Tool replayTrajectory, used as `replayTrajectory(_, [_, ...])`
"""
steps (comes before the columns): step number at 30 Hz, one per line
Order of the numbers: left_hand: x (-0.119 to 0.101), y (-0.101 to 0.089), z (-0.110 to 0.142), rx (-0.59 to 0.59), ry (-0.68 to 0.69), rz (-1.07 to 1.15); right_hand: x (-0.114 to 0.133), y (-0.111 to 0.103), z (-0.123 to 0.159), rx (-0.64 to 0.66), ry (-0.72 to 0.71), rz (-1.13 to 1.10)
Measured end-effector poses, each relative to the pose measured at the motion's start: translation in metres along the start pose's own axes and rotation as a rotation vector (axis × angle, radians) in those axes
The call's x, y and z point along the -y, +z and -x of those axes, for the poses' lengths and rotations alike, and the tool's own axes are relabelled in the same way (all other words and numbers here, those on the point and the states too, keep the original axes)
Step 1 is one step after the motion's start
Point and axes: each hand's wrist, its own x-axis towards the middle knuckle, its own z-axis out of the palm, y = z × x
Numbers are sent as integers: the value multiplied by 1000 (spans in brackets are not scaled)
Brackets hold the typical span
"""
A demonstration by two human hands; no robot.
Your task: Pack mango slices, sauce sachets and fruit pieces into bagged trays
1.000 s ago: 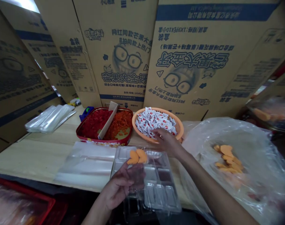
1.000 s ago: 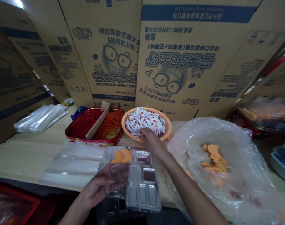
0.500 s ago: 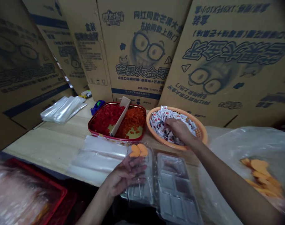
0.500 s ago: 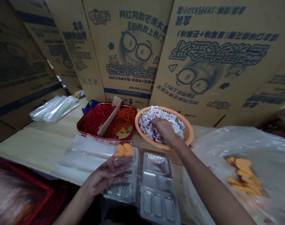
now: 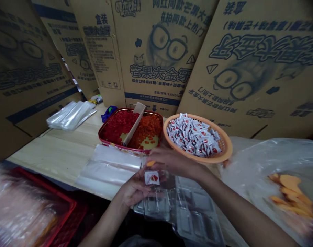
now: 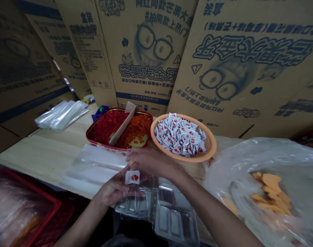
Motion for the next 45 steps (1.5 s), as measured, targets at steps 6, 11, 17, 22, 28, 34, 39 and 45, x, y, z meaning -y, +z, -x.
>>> replayTrajectory(6, [-6,-5,7,-19,-4,13,-101,-31,22,147,761,486])
replayTrajectory(11, [-9,-9,13,-23,28,8,-151,-23,35,205,835,422])
replayTrajectory(17, [-15,-16,23,-39,45,-27,-124,-27,34,-141,786,363])
replayTrajectory(22, [-20,-19,30,-42,59,-41,-33,-8,11,-60,253,-119])
replayTrajectory(28, [-22,-24,45,-55,66,-11,27,34,-11,332,-152,-109])
replayTrajectory(34, [-30,-38,71,-70,136,2,24,45,-57,113,-113,-205])
replayTrajectory(39, [-40,-52,92,-115,210,3,18,74,-155,158,64,229])
replayTrajectory(45, [-55,-67,110,-236,294,21,16,128,-234,386,152,389])
